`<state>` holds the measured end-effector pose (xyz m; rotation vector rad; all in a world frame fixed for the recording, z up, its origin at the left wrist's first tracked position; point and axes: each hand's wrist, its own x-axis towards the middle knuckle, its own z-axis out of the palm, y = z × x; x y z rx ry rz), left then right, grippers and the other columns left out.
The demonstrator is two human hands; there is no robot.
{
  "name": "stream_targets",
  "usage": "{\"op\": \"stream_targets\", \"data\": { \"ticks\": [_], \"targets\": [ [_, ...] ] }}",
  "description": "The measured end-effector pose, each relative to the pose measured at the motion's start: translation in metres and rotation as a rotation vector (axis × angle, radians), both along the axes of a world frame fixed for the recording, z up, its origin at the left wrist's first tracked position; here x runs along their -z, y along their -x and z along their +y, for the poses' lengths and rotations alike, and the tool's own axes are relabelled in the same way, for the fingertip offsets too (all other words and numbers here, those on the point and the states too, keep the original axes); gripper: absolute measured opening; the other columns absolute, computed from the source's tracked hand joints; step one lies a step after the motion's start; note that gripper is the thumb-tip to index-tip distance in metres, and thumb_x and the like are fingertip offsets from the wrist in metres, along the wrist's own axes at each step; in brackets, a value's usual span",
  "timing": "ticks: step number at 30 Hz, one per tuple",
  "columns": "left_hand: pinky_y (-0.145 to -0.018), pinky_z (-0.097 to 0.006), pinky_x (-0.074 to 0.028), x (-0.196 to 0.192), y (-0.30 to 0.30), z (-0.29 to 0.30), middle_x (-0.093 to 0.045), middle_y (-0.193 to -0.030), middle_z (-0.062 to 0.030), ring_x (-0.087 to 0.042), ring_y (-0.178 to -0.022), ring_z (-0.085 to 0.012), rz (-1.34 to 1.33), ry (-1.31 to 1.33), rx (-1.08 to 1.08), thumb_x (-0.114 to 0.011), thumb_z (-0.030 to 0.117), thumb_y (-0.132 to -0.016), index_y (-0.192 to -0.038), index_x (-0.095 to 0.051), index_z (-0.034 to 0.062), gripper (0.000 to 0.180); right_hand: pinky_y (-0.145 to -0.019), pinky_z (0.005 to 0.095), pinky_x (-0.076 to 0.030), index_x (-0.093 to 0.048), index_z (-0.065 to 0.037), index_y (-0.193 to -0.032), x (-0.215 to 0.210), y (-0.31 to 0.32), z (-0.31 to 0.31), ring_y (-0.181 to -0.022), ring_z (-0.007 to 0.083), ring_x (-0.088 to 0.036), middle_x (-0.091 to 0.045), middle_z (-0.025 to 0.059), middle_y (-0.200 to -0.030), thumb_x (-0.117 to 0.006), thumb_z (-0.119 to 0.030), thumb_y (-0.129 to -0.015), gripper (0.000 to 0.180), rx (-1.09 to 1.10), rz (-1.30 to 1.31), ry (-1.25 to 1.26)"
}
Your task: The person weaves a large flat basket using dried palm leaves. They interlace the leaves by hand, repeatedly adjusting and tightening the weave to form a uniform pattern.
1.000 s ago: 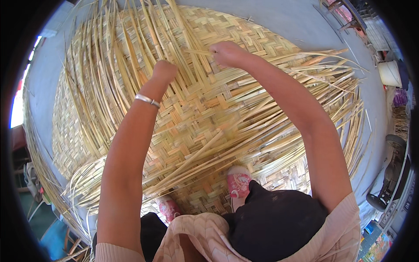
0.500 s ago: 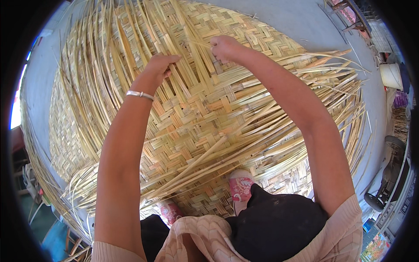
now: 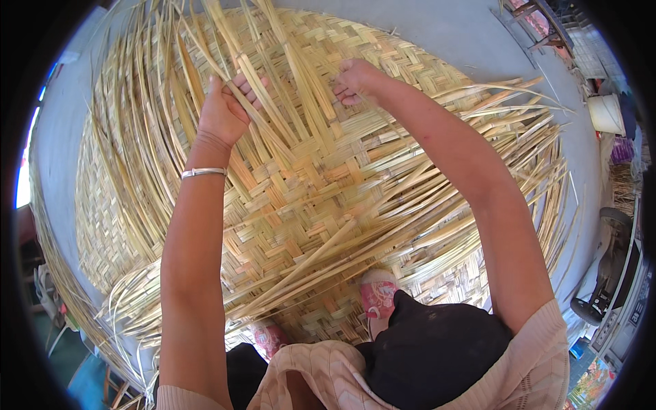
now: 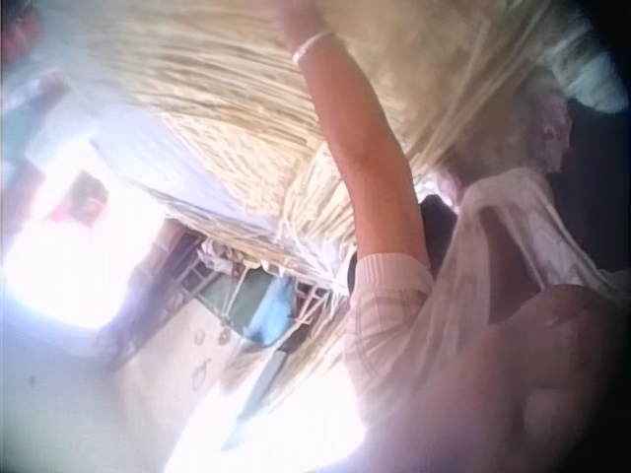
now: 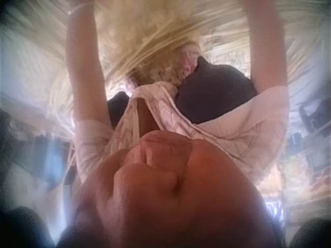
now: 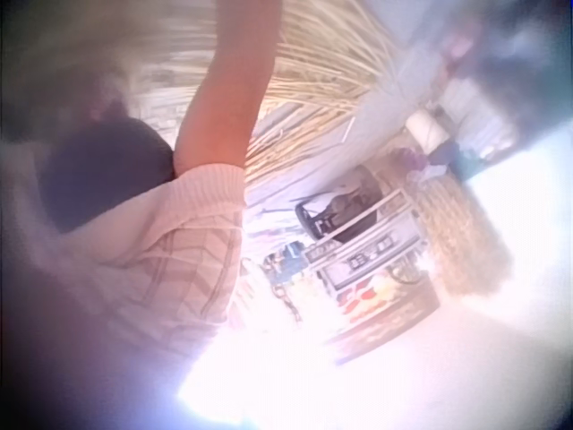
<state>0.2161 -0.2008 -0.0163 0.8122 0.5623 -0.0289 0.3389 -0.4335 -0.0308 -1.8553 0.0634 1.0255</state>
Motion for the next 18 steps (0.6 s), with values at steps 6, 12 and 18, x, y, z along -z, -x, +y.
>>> {"op": "stream_targets", "data": {
  "ticks": [6,12,18],
  "targets": [
    [-0.094,-0.04,-0.051,-0.007,-0.019,-0.009,-0.052,-0.128,-0.0218,-0.054,-0.117,-0.0297,-0.21,0.238,0.471,-0.041,0.037,-0.099,-0.13,-0.043,-0.0075,0.054,-0.066,0.0346,-0.055,-0.053,-0.006,-0.102,-0.005,0.0,-0.006,-0.075,0.0201,-0.061,-0.062,0.0122,-0.09,-0.053,-0.014,-0.092,0.013,-0.036,0.012,-0.046],
    [-0.094,-0.05,-0.051,-0.014,-0.028,-0.032,-0.043,-0.138,-0.0205,-0.048,-0.124,-0.0297,-0.003,-0.012,0.458,-0.059,0.033,-0.092,-0.136,-0.036,-0.0069,0.064,-0.062,0.0304,-0.054,-0.054,-0.005,-0.1,-0.014,0.003,-0.008,-0.073,0.0175,-0.06,-0.061,0.0089,-0.088,-0.052,-0.014,-0.091,0.013,0.0,0.025,-0.011],
    [-0.091,-0.044,-0.053,-0.007,-0.038,-0.046,-0.048,-0.134,-0.0158,-0.05,-0.121,-0.0274,0.142,0.022,0.418,-0.061,0.031,-0.091,-0.134,-0.042,-0.0009,0.057,-0.059,0.0255,-0.051,-0.061,-0.005,-0.095,-0.027,-0.001,-0.005,-0.071,0.0143,-0.06,-0.062,0.0062,-0.085,-0.053,-0.013,-0.09,0.013,-0.163,0.049,0.057]
  ]
}}
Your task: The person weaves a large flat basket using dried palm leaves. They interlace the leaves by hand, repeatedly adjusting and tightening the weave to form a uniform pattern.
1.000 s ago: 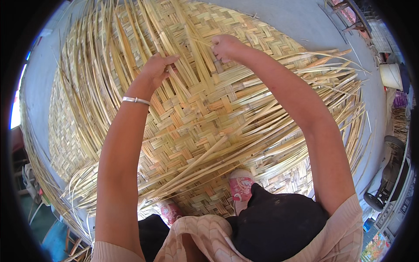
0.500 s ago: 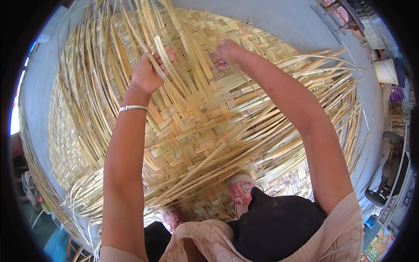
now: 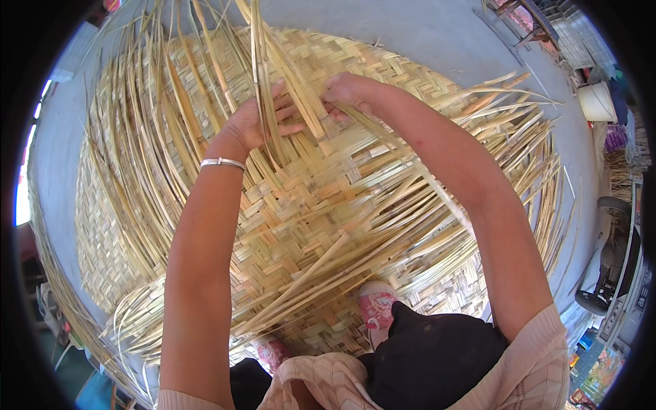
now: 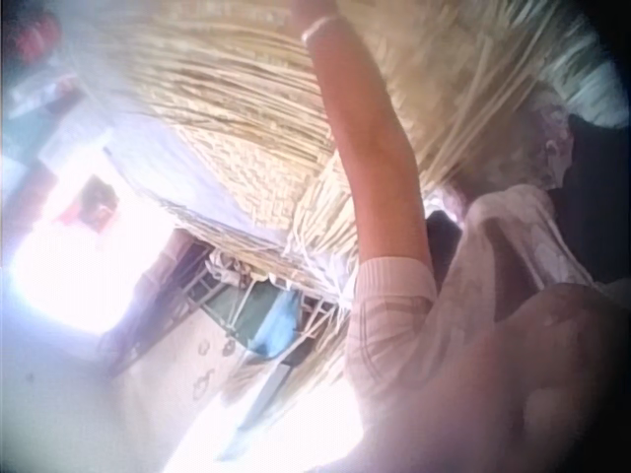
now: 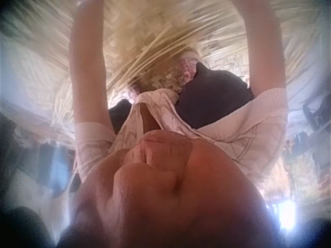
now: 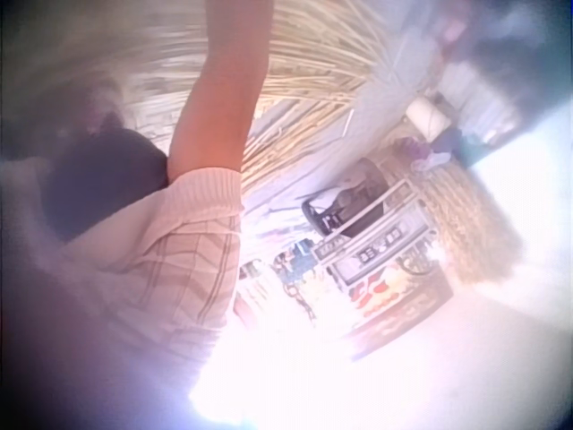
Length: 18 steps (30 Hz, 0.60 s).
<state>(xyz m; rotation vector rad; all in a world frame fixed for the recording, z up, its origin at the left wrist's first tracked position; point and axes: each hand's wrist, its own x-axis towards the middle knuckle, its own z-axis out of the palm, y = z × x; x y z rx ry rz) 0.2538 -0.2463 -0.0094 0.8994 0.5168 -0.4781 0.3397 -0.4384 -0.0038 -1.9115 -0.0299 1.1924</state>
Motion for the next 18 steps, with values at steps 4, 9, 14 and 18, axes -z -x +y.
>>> {"op": "stream_targets", "data": {
  "ticks": [4,9,14,18],
  "targets": [
    [-0.082,-0.032,-0.056,0.003,0.0,0.001,-0.055,-0.125,-0.0128,-0.057,-0.111,-0.0221,-0.084,-0.079,-0.029,-0.062,0.024,-0.092,-0.131,-0.046,0.0023,0.047,-0.059,0.0242,-0.05,-0.063,-0.005,-0.098,-0.017,-0.008,-0.007,-0.069,0.0128,-0.06,-0.063,0.0048,-0.085,-0.052,-0.012,-0.088,0.016,-0.343,0.009,-0.168],
    [-0.075,-0.026,-0.056,-0.004,0.012,0.001,-0.065,-0.106,-0.0089,-0.065,-0.092,-0.0169,-0.112,-0.246,0.004,-0.062,0.019,-0.092,-0.123,-0.053,0.0011,0.037,-0.06,0.0249,-0.051,-0.062,-0.004,-0.1,-0.031,-0.01,-0.005,-0.07,0.0116,-0.063,-0.064,0.0046,-0.087,-0.049,-0.007,-0.086,0.02,-0.493,-0.017,-0.099],
    [-0.068,-0.026,-0.054,-0.019,0.019,0.01,-0.067,-0.093,-0.0068,-0.067,-0.085,-0.0156,-0.155,-0.671,0.252,-0.064,0.019,-0.09,-0.113,-0.061,0.0013,0.029,-0.065,0.0275,-0.053,-0.061,-0.004,-0.099,-0.036,-0.008,-0.003,-0.073,0.0129,-0.065,-0.066,0.006,-0.087,-0.046,-0.007,-0.087,0.02,-0.589,-0.132,-0.025],
    [-0.065,-0.027,-0.052,-0.021,0.036,0.03,-0.068,-0.087,-0.0063,-0.066,-0.08,-0.0142,-0.132,-0.728,0.19,-0.065,0.02,-0.088,-0.105,-0.063,0.0028,0.024,-0.063,0.0272,-0.053,-0.063,-0.005,-0.096,-0.034,-0.014,-0.006,-0.071,0.0148,-0.065,-0.067,0.006,-0.084,-0.055,-0.009,-0.085,0.015,-0.623,-0.181,0.068]
  ]
}}
